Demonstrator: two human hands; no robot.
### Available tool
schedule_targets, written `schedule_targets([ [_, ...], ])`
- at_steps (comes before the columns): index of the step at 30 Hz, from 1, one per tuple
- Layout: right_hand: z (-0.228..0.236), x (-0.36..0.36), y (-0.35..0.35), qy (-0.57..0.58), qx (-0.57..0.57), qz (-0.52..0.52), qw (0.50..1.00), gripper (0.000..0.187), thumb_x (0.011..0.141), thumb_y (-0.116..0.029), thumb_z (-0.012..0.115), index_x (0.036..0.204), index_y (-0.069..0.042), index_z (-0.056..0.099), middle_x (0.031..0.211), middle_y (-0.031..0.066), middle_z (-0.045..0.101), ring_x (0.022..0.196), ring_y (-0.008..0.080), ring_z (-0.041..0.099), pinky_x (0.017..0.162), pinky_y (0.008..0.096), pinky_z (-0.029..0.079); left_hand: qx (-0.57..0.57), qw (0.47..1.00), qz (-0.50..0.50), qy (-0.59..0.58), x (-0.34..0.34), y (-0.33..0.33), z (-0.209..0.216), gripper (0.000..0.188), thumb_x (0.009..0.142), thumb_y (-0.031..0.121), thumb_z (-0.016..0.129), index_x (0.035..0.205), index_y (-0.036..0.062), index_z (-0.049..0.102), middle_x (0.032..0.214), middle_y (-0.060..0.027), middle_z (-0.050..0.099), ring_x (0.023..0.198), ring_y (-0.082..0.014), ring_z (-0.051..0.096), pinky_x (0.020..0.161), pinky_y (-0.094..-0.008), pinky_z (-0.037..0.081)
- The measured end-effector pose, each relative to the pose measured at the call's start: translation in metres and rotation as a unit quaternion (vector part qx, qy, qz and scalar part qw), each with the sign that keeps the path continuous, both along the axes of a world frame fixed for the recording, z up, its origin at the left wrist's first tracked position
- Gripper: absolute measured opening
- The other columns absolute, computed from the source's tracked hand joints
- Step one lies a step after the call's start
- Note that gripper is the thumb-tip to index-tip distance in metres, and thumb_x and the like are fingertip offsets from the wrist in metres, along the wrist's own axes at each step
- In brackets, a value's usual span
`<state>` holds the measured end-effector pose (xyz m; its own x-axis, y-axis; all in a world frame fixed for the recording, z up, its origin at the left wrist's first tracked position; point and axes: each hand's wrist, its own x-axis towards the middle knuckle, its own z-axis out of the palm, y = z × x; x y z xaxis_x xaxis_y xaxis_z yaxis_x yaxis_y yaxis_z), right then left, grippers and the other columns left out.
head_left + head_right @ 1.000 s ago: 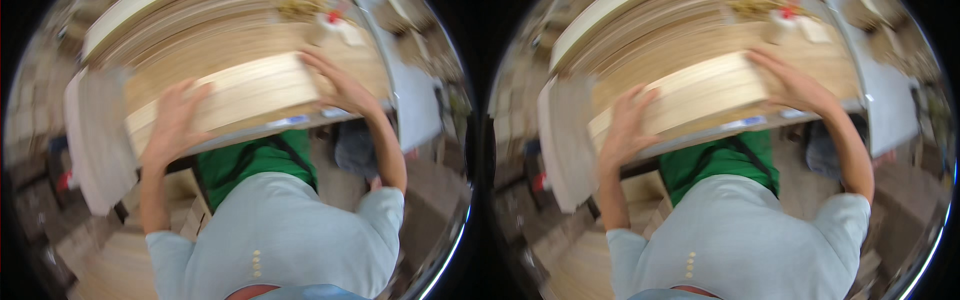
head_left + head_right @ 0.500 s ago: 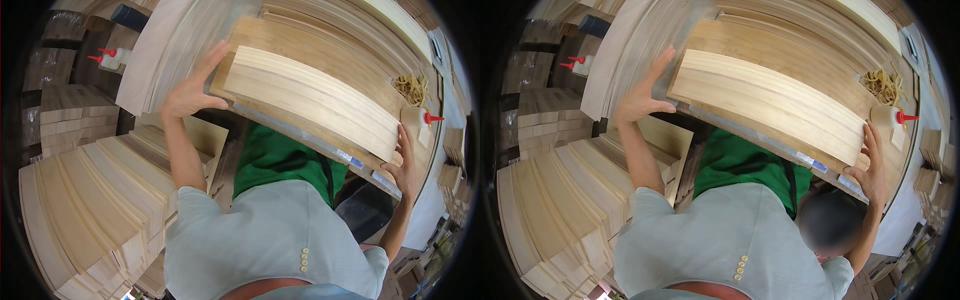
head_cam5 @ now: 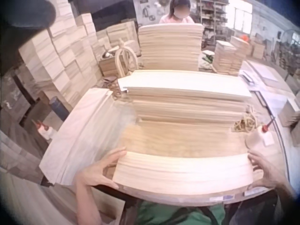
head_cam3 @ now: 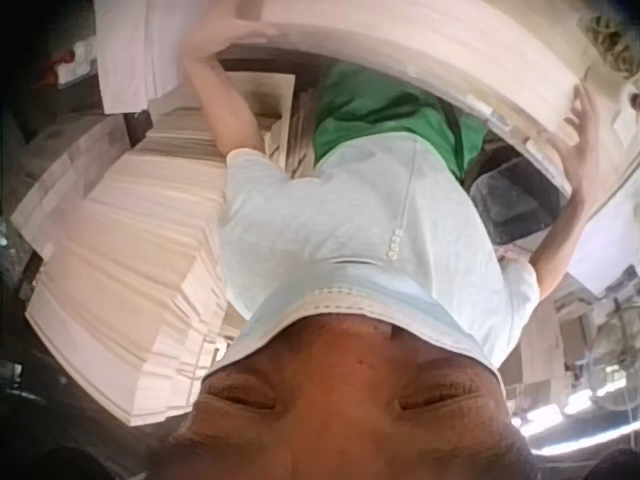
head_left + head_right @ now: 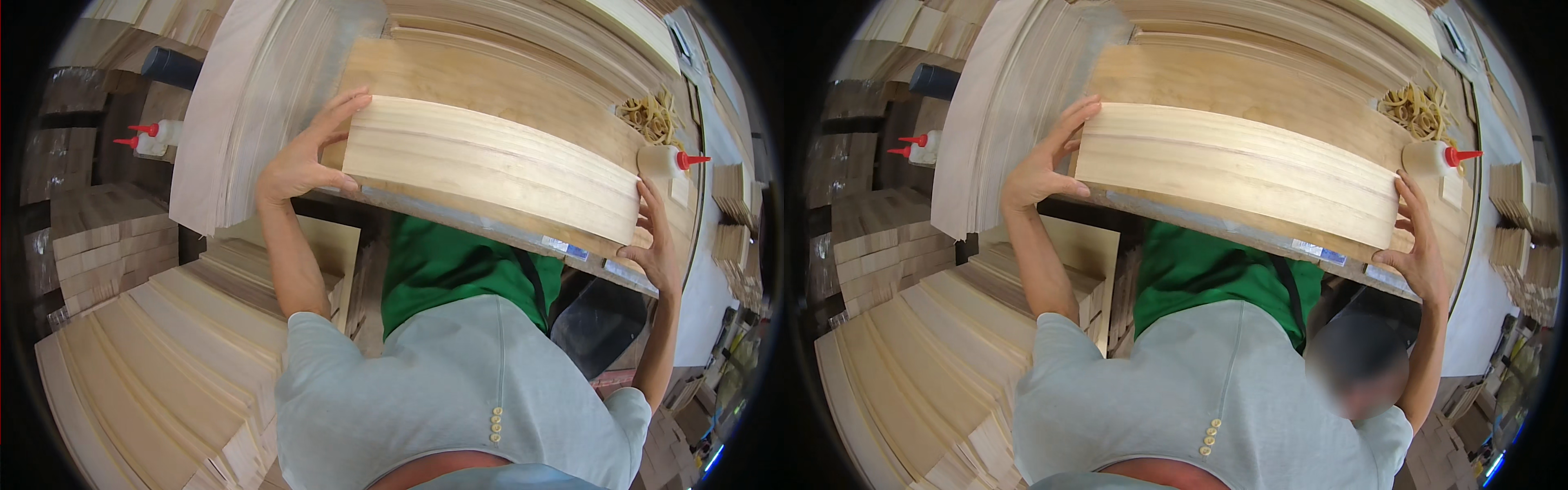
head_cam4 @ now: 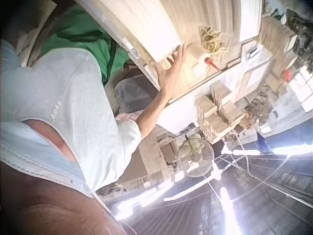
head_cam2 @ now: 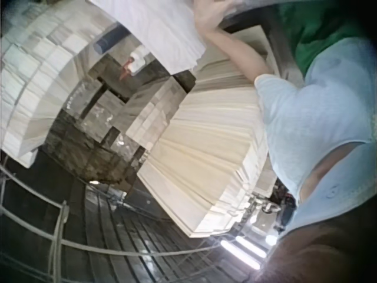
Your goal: Assembling wooden boxes by applying glue to the edges and fitting the pieces together.
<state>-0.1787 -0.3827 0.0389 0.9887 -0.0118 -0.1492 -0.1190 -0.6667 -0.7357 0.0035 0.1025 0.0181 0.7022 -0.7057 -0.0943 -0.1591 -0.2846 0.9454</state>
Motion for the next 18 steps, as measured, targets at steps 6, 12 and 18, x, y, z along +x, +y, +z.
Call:
schedule_targets([
  [6,-0.004,-0.009,-0.003,0.024,0.056,-0.025,0.998,0.118,0.048,-0.044,0.085,0.146,-0.011,0.027,0.150,0.0086,0.027,0.121,0.0281,0.047,0.093,0.0385,0.043,-0.070,0.996,0.039,0.048,-0.008,0.006,-0.021,0.116,0.051,0.021,0.087,0.147,0.0127,0.023,0.153,-0.0080,0.017,0.140,-0.0244,0.019,0.109,-0.0430,0.027],
  [12,-0.032,-0.019,-0.011,0.116,0.225,-0.220,0.942,0.061,0.097,-0.047,0.042,0.138,-0.004,0.040,0.130,0.0095,0.050,0.114,0.0195,0.050,0.092,0.0329,0.042,-0.164,0.960,0.171,0.147,-0.020,0.007,-0.049,0.100,0.078,0.063,0.059,0.144,-0.0012,0.022,0.147,-0.0126,0.030,0.135,-0.0223,0.028,0.110,-0.0359,0.022],
  [18,-0.027,0.001,0.013,0.182,0.226,-0.224,0.930,0.074,0.090,-0.061,0.043,0.129,0.001,0.049,0.125,0.0152,0.054,0.117,0.0233,0.048,0.099,0.0379,0.036,-0.045,0.914,0.359,0.184,-0.022,0.007,-0.057,0.067,0.094,0.048,0.047,0.132,-0.0065,0.040,0.133,-0.0137,0.046,0.122,-0.0194,0.041,0.105,-0.0360,0.028],
])
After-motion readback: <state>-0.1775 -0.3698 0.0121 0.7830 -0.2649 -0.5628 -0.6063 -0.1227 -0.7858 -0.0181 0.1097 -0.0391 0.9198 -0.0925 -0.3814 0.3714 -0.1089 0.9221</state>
